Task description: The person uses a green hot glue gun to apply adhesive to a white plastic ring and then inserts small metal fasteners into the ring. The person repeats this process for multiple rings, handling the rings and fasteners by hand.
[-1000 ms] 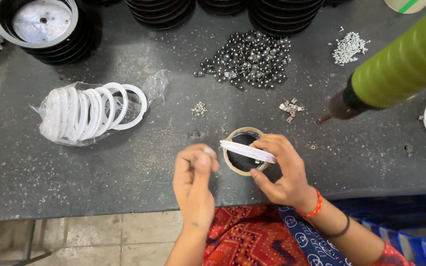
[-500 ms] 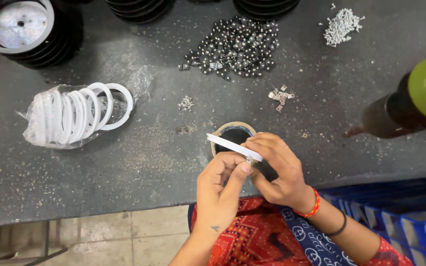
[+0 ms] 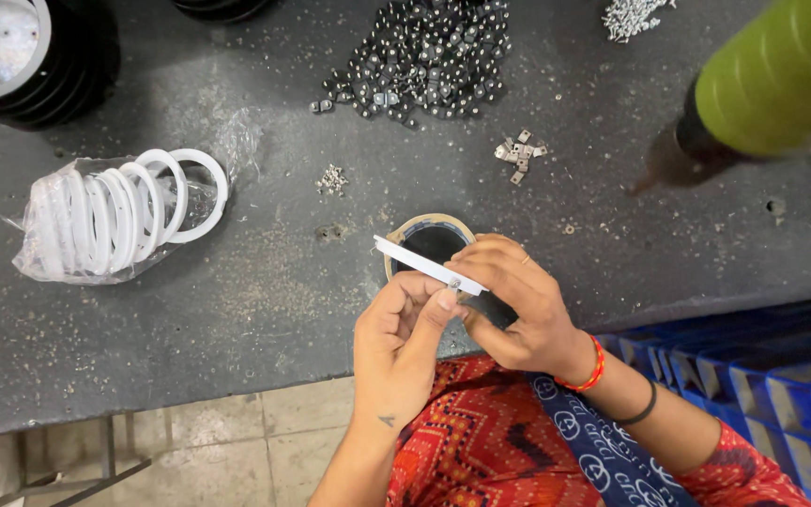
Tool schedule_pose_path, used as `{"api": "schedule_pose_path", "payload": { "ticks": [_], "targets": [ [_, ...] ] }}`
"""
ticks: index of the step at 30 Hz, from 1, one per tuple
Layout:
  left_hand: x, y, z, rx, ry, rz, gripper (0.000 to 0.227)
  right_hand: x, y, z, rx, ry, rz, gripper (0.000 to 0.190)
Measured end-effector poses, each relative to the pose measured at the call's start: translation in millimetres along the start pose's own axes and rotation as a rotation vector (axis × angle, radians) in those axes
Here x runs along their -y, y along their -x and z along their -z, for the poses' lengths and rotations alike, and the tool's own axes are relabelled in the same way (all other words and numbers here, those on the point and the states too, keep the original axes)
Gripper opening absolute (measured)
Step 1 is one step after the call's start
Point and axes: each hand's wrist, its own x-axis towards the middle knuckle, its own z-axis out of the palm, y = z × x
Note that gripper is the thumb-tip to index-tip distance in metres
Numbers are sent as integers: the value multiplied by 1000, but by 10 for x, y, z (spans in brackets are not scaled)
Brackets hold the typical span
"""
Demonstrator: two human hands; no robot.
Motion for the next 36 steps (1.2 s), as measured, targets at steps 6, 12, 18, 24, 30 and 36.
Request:
{"api": "schedule_pose_path", "payload": {
  "ticks": [6, 12, 18, 24, 30, 36],
  "targets": [
    [19, 11, -28, -16, 22, -43, 7, 38, 11, 21, -6, 31, -15, 44],
    [53, -11, -47, -29, 41, -66, 6, 95, 14, 86, -27, 46, -26, 44],
    [70, -12, -43, -28, 44, -89, 4, 206, -16, 100, -61, 269, 78, 34],
    [36, -13, -69, -36, 6, -113, 3, 260, -75, 178, -22, 410, 114, 35],
    [-15, 60, -97, -59, -14, -20, 11, 280, -18, 172, -14, 437, 123, 36],
    [-21, 131, -96, -31, 103, 45, 15, 310, 68, 114, -54, 425, 120, 36]
  ]
}}
